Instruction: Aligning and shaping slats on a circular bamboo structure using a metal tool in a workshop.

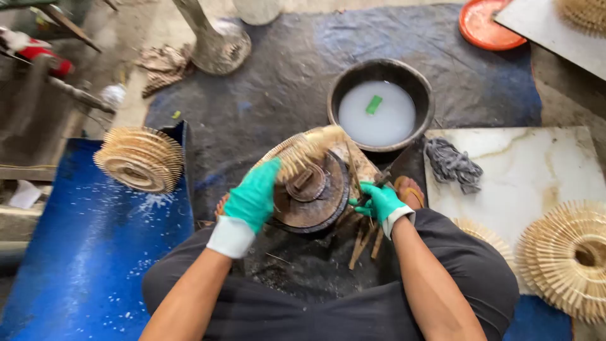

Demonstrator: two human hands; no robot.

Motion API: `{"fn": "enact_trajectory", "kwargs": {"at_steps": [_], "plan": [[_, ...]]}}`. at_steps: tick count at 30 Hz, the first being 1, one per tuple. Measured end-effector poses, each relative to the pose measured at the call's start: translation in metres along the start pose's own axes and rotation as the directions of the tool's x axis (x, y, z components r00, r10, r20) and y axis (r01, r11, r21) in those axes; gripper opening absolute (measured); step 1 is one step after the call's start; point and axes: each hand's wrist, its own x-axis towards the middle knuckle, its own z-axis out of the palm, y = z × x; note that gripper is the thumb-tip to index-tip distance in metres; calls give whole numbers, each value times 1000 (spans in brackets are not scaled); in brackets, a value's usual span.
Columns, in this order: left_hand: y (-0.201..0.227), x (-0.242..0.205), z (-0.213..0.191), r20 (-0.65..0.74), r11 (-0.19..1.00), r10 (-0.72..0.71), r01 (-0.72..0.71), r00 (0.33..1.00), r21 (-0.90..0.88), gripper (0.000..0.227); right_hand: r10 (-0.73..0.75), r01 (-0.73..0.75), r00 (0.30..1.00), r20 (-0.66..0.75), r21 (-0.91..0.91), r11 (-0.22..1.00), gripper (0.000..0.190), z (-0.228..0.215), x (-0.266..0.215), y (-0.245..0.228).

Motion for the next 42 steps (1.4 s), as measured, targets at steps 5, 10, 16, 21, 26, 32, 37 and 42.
{"fn": "enact_trajectory", "kwargs": {"at_steps": [5,10,16,21,26,32,37,42], "plan": [[-44,13,-31,-224,897,-415,356,882,-262,38,19,-21,996,-83,-30,999,33,-1,22,13],[-121,-42,-24,-277,626,-661,309,698,-716,35,26,-38,995,-91,-135,990,31,5,32,8],[-90,-75,-39,119,9,-874,261,471,-965,33,-31,2,990,-138,-205,979,26,-9,52,9],[-68,-85,-14,327,-235,-842,254,429,-938,33,-66,53,991,-119,-111,992,20,-22,41,11],[-70,-116,44,399,-293,-822,299,406,-908,33,-212,165,967,-141,-285,944,25,11,-39,-29],[-49,-111,100,528,-372,-737,399,421,-838,34,-259,246,964,-64,-164,955,39,41,-103,-68],[-36,-92,109,627,-468,-685,435,372,-769,35,-304,170,932,-197,-504,847,45,62,-102,-68],[-44,-83,110,640,-476,-702,464,312,-747,37,-272,151,945,-179,-500,853,30,79,-90,-73]]}}
